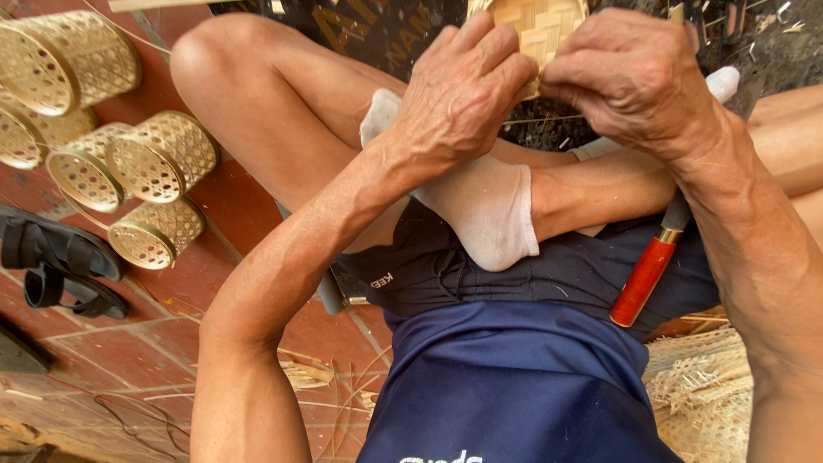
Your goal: The person sits on the floor assembling woven bamboo basket bodies. They slide a thin bamboo rim band off a gray PVC pipe, apply glue from a bottle to the basket rim, press the band onto the basket, and use the pipe to shape and seat the rim, fitting the band around the woven cylinder by hand.
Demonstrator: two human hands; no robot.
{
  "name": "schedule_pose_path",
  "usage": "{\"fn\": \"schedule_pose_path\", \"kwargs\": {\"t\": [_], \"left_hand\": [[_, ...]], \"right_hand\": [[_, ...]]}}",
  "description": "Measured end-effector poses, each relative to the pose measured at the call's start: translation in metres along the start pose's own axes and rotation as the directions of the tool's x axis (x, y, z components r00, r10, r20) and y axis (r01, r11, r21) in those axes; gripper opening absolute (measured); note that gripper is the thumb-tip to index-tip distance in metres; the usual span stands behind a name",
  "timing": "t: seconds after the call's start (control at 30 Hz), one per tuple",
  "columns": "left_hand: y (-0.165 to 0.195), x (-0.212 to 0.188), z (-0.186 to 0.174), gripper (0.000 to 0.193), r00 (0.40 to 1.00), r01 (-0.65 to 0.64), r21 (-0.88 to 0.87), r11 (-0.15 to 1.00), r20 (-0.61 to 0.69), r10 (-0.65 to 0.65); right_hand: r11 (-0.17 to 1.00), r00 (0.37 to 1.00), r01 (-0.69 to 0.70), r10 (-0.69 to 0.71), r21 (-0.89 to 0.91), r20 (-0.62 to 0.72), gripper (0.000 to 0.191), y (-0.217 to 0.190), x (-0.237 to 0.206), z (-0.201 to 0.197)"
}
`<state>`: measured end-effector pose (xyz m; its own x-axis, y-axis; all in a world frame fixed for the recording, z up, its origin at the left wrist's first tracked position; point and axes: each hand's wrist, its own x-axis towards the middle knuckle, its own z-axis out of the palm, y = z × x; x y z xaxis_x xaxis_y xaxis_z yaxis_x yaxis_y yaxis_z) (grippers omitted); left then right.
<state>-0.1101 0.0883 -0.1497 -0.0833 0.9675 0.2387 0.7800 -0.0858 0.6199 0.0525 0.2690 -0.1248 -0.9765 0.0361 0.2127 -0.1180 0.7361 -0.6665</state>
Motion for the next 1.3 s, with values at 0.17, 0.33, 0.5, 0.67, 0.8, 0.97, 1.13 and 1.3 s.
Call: {"fn": "schedule_pose_path", "kwargs": {"t": [0.17,0.33,0.5,0.67,0.8,0.97,1.13,1.3], "left_hand": [[0.006,0.001,0.0,0.01,0.997,0.003,0.078,0.997,-0.077,0.003],[0.012,0.004,-0.001,0.013,0.995,-0.042,0.208,0.977,-0.08,0.059],[0.013,0.001,0.001,0.015,0.993,0.005,0.279,0.96,-0.114,0.028],[0.01,-0.003,0.007,0.019,0.988,0.024,0.307,0.951,-0.155,0.025],[0.007,-0.003,0.011,0.018,0.982,0.039,0.308,0.951,-0.189,0.021],[0.005,-0.001,0.01,0.02,0.983,0.04,0.266,0.963,-0.183,0.01],[0.007,-0.002,0.009,0.022,0.988,0.024,0.268,0.963,-0.151,0.017],[0.008,-0.004,0.007,0.025,0.988,0.0,0.255,0.967,-0.149,0.04]], "right_hand": [[1.0,1.0,0.001,-0.001,0.011,-0.028,0.017,0.004,-0.01,0.011],[0.998,0.999,-0.008,0.01,0.064,-0.034,0.018,0.009,-0.012,0.007],[0.996,0.999,0.02,-0.025,0.088,0.046,0.016,0.012,-0.005,-0.003],[0.995,0.993,0.095,-0.093,-0.039,0.07,0.015,0.013,0.004,-0.006],[0.998,0.998,0.028,-0.031,0.053,0.062,0.018,0.016,0.014,-0.007],[0.993,0.977,-0.063,0.041,0.101,0.211,0.02,0.016,0.032,-0.013],[0.956,0.916,-0.283,0.247,0.073,0.315,0.018,0.007,0.031,-0.015],[0.988,0.975,-0.054,0.022,0.143,0.22,0.015,0.02,0.023,-0.008]]}}
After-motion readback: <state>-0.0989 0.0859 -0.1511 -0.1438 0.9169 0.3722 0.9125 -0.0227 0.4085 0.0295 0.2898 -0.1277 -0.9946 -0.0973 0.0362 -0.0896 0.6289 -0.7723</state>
